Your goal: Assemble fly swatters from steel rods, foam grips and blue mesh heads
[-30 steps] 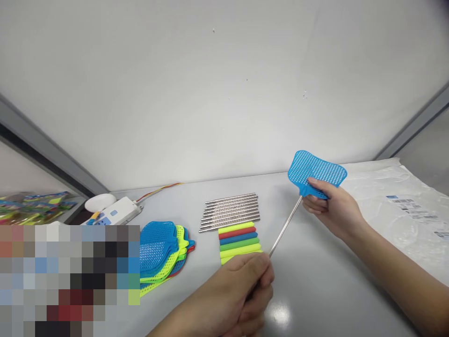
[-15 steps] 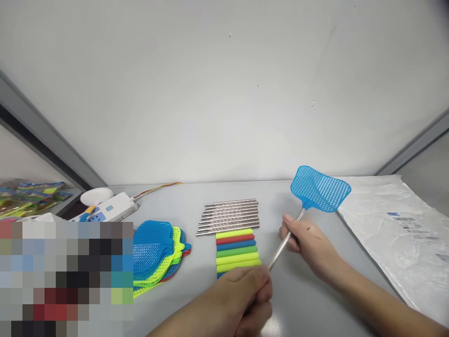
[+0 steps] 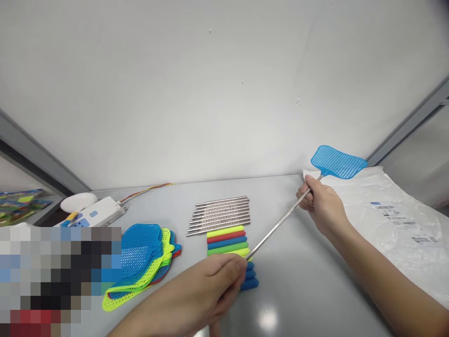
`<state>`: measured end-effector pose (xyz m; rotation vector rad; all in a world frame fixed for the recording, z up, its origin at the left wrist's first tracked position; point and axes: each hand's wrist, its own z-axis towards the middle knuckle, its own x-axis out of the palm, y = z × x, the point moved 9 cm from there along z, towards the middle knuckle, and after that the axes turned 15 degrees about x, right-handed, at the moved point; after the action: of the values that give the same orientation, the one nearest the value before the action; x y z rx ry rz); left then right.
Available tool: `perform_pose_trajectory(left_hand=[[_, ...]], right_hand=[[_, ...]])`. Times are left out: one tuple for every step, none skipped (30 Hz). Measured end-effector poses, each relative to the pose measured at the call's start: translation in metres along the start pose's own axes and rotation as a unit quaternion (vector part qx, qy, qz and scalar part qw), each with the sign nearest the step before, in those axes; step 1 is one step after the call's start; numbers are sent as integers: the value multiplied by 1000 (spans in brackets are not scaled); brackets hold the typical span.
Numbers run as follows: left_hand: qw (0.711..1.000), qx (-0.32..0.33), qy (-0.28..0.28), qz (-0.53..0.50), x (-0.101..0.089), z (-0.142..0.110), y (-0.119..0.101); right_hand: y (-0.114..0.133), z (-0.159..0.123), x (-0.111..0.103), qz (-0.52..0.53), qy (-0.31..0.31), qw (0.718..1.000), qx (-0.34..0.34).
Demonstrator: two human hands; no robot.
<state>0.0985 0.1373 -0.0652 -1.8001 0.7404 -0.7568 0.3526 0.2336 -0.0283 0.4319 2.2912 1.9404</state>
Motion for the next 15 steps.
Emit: perform_pose_trajectory(left_hand=[[999,-3,-14,49,-7,-2,-3],[995,-2,-30,94,-13,-5,-6],[990,2,-48,135,-18,-6,-11],[983,6,-64,174,-22,-8,-15],[974,12,-79,213,-25,-9,-19],[964,20,-91,251,-27,-9,-23],[953,33,-98,285,-27,-9,-27],[943,50,-103,313,-26,-8,-30],[935,67,-104,332,-24,-7,-33],[929,82,-104,346,-22,-5,-33],[924,93,-103,355,-22,-4,-33],[919,98,-106,366,-23,-4,-31],[913,98,-113,380,-26,-4,-29],[904,97,-121,398,-30,-5,-27],[893,98,-128,420,-34,-6,-27]], right_hand=[[-1,1,1,-2,4,1000,-2],[-2,2,2,0,4,1000,-7],[-3,1,4,7,2,1000,-13],[-3,0,5,21,-3,1000,-22],[-5,-3,7,38,-10,999,-31],[-7,-8,10,50,-13,998,-36],[-11,-13,17,47,-8,998,-38],[-16,-20,27,28,9,999,-35],[-23,-27,41,-6,36,999,-25],[-32,-36,56,-54,73,996,-13],[-41,-44,70,-82,115,990,2],[-49,-52,80,-85,142,986,18],[-55,-58,87,-93,164,982,29],[-59,-63,92,-100,179,978,36],[-61,-65,94,-112,187,975,38]])
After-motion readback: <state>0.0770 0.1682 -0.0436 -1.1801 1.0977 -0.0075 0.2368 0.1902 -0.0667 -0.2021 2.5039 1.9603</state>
